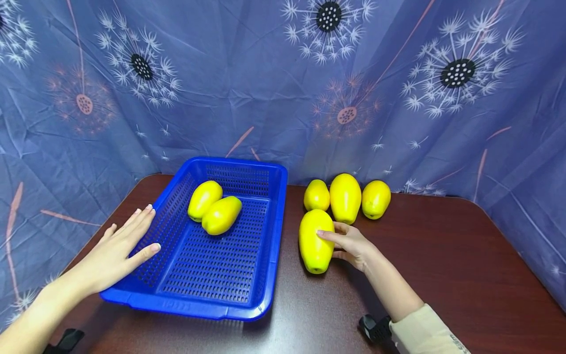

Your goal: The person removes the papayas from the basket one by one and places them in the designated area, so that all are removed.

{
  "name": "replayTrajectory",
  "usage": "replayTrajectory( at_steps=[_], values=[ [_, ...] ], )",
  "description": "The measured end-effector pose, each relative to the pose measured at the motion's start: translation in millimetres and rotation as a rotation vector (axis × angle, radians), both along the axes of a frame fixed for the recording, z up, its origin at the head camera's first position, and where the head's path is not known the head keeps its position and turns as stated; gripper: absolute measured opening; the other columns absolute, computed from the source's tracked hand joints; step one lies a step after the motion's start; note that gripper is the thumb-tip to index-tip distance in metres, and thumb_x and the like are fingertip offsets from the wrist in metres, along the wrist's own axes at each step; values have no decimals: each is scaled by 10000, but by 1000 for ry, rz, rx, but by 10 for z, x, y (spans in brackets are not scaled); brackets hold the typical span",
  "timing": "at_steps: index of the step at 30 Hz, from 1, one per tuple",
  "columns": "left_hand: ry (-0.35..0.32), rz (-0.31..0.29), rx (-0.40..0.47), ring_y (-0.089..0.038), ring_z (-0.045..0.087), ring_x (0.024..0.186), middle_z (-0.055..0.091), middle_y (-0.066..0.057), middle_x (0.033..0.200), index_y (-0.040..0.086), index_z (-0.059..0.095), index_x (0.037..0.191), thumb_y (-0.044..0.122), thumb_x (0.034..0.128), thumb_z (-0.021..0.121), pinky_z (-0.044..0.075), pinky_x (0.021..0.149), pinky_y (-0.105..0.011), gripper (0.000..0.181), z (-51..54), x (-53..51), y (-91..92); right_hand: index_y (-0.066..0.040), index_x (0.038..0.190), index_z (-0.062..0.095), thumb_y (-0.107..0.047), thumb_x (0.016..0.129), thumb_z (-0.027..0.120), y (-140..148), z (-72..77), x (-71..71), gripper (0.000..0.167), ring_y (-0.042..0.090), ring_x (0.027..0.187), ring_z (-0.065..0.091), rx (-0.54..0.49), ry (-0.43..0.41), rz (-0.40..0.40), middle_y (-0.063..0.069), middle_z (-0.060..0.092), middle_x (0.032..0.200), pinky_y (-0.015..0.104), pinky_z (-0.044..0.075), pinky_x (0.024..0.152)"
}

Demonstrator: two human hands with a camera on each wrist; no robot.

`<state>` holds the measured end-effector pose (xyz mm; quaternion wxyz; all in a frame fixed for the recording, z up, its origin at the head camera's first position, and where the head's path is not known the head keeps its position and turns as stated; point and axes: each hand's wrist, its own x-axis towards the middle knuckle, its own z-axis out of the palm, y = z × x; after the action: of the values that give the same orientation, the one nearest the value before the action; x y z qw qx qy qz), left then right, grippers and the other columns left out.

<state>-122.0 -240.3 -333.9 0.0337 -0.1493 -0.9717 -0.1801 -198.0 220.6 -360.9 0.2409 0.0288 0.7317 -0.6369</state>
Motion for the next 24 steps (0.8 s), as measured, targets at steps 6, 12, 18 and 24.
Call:
replayTrajectory(
  at_steps=[6,12,18,24],
  values=[
    [6,0,3,-322,62,1415,105,-135,1551,13,182,1478,494,943,450,27,1030,-661,768,-4,3,5,86,1440,159,-270,892,626,-8,14,5,803,143,895,609,14,13,-27,73,568,1106,346,494,821],
    [11,-1,2,-317,60,1416,109,-138,1550,8,183,1477,486,944,454,26,1030,-661,765,-5,6,11,82,1442,148,-276,893,621,42,20,21,808,139,890,611,20,8,-18,46,578,1079,341,495,817],
    [4,-4,3,-321,62,1415,100,-133,1552,10,178,1478,492,946,447,26,1029,-663,767,-4,9,9,74,1445,148,-286,895,618,70,18,27,808,143,892,611,10,-5,-11,22,597,1038,342,495,821],
    [0,-5,4,-318,53,1416,97,-133,1553,11,175,1479,492,945,447,22,1029,-662,768,4,5,4,63,1456,128,-299,902,609,67,26,26,819,151,927,609,16,-5,-4,54,579,1102,376,486,852]
  ],
)
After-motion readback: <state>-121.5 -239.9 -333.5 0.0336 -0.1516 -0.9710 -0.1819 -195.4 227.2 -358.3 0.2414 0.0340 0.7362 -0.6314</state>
